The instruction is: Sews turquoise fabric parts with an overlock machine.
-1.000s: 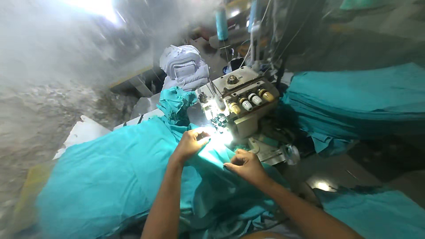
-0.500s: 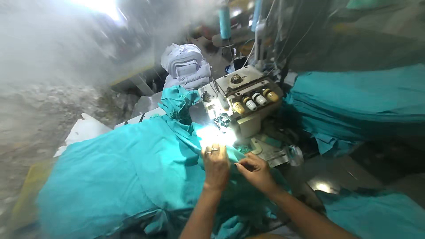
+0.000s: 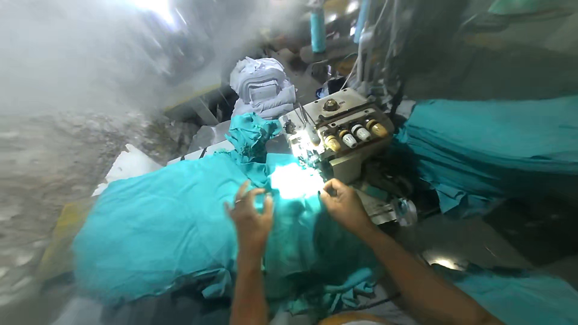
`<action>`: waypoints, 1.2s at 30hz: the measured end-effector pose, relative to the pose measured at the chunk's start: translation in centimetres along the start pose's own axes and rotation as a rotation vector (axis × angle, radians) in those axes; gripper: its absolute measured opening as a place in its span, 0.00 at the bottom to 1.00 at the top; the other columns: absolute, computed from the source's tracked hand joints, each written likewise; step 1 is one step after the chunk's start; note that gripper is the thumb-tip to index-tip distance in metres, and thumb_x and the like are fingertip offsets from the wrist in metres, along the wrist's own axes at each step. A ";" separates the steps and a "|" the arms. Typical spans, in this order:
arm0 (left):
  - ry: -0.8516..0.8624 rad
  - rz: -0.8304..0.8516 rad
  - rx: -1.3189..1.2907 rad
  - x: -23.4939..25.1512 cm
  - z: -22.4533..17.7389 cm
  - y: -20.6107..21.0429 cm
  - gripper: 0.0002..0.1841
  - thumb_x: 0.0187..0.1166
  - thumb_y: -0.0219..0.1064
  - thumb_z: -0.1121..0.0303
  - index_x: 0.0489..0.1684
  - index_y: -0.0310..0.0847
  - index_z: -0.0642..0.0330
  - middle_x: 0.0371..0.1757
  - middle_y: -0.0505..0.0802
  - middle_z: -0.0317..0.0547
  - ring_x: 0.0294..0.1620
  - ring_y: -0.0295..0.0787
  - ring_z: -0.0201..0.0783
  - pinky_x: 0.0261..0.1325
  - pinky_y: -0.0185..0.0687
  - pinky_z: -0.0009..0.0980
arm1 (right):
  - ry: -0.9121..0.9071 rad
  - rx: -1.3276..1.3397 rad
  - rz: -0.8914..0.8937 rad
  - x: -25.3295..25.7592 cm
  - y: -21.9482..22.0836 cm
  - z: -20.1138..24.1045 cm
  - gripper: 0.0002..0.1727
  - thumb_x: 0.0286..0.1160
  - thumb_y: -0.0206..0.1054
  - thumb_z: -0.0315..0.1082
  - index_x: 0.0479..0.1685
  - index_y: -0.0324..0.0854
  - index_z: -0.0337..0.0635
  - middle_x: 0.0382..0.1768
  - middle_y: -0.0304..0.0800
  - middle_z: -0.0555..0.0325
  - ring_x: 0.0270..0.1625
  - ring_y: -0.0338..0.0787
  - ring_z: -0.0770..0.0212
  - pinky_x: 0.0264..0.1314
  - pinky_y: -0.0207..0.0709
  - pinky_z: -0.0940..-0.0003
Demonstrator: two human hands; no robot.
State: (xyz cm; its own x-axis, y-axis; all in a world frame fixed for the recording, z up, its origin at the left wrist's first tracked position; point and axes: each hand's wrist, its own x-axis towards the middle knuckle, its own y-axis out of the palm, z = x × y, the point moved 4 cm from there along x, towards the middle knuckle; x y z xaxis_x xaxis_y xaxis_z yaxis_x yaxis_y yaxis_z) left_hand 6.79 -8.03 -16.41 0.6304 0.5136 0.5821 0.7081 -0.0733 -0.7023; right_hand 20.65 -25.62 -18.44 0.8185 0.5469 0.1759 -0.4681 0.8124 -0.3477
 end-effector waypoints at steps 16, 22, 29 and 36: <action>-0.306 -0.521 0.306 -6.6 8.1 -17.5 0.20 0.88 0.56 0.73 0.59 0.73 0.93 0.61 0.84 0.88 0.67 0.83 0.73 0.75 0.73 0.51 | 0.135 0.081 0.477 -6.6 -2.4 -5.9 0.08 0.74 0.71 0.32 0.42 0.89 0.34 0.34 0.92 0.58 0.37 0.90 0.72 0.48 0.85 0.69; -0.200 -0.230 0.103 1.0 4.6 -10.0 0.24 0.81 0.63 0.74 0.68 0.69 0.88 0.67 0.77 0.89 0.66 0.80 0.77 0.70 0.76 0.60 | 0.165 0.577 0.321 -8.0 2.7 -5.3 0.22 0.71 0.66 0.23 0.66 0.73 0.27 0.47 0.92 0.60 0.47 0.92 0.76 0.57 0.86 0.76; 0.052 0.092 -0.010 -5.3 -2.7 4.9 0.18 0.55 0.74 0.84 0.47 0.86 0.78 0.54 0.88 0.75 0.56 0.89 0.71 0.55 0.86 0.61 | -0.004 0.393 0.419 -9.2 -0.3 -2.7 0.10 0.76 0.65 0.28 0.49 0.86 0.33 0.35 0.92 0.68 0.36 0.88 0.84 0.45 0.84 0.85; -0.366 0.536 -0.240 -0.7 -1.7 1.9 0.14 0.83 0.52 0.78 0.39 0.87 0.75 0.36 0.89 0.58 0.42 0.85 0.47 0.51 0.77 0.48 | 0.241 0.379 0.493 -2.8 1.5 -4.8 0.18 0.84 0.64 0.31 0.65 0.77 0.26 0.52 0.89 0.47 0.51 0.89 0.67 0.61 0.84 0.67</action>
State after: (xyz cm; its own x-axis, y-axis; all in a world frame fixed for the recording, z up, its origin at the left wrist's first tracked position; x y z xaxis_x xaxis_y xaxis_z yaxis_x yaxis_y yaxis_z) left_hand 8.22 -9.95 -17.45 0.7952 0.6058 -0.0251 0.4063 -0.5631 -0.7196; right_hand 19.30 -26.91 -23.82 0.5098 0.8476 -0.1471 -0.8551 0.5180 0.0212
